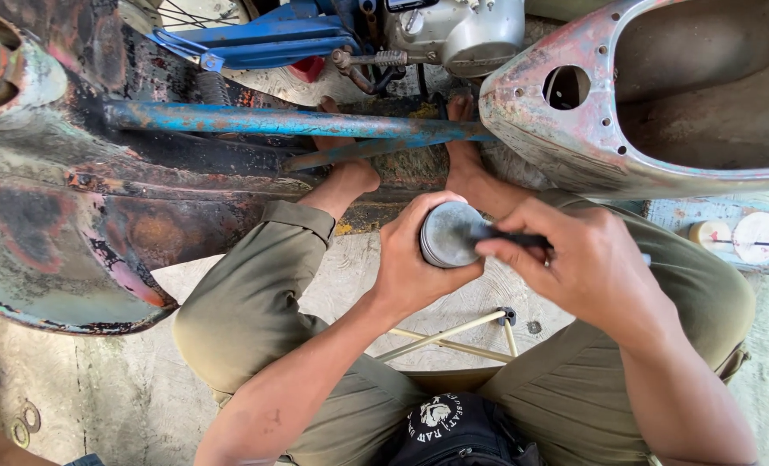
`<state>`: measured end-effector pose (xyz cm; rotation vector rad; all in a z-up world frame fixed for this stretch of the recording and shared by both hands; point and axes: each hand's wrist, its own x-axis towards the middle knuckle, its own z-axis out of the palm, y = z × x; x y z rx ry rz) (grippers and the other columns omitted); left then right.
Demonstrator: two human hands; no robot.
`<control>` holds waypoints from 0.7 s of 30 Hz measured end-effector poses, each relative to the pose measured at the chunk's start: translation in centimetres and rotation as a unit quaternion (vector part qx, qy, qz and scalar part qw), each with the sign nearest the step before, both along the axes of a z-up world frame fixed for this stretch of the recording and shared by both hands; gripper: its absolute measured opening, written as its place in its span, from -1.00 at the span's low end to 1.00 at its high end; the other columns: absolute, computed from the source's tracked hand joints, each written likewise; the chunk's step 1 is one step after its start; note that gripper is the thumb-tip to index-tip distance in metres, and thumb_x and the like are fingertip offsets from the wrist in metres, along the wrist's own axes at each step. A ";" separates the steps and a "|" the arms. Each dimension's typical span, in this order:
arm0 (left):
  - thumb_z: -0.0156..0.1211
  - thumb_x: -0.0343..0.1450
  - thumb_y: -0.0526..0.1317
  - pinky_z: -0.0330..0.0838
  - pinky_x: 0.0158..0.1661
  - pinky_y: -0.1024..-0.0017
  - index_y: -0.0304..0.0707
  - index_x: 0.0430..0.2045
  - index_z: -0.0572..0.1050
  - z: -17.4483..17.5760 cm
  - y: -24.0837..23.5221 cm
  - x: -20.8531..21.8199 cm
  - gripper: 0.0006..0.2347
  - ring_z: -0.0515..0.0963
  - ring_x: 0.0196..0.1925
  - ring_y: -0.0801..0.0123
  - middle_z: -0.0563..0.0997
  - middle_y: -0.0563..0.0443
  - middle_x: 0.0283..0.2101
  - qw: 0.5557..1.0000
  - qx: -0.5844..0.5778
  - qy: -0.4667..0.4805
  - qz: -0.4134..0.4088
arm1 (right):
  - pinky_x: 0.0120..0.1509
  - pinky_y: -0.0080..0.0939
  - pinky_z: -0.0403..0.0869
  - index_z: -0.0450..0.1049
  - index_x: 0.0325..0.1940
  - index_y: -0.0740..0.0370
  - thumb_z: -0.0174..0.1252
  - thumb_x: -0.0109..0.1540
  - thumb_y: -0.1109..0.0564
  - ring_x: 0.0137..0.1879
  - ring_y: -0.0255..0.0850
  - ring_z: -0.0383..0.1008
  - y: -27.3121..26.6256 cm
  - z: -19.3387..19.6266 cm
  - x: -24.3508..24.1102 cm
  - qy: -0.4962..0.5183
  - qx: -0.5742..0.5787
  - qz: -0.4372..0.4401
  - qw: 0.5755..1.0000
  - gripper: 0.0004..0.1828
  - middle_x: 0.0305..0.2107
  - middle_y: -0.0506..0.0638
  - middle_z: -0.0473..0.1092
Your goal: Cleaning the carbon deposits or dirt from the top of a motorcycle piston using a small scrubbing tool.
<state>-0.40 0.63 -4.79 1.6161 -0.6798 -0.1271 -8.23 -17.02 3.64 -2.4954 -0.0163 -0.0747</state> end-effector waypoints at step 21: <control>0.50 0.17 -0.14 0.49 0.00 0.46 -0.16 -0.06 0.45 0.4 -0.1 -0.2 -0.52 0.65 -0.09 0.43 0.64 0.10 -0.09 1.000 0.012 0.027 0.005 | -0.47 -0.21 0.31 0.55 -0.21 0.05 0.35 0.21 -0.09 -0.68 -0.31 0.31 -0.4 0.5 -0.1 0.015 -0.016 0.012 1.000 -0.76 -0.59 -0.19 0.51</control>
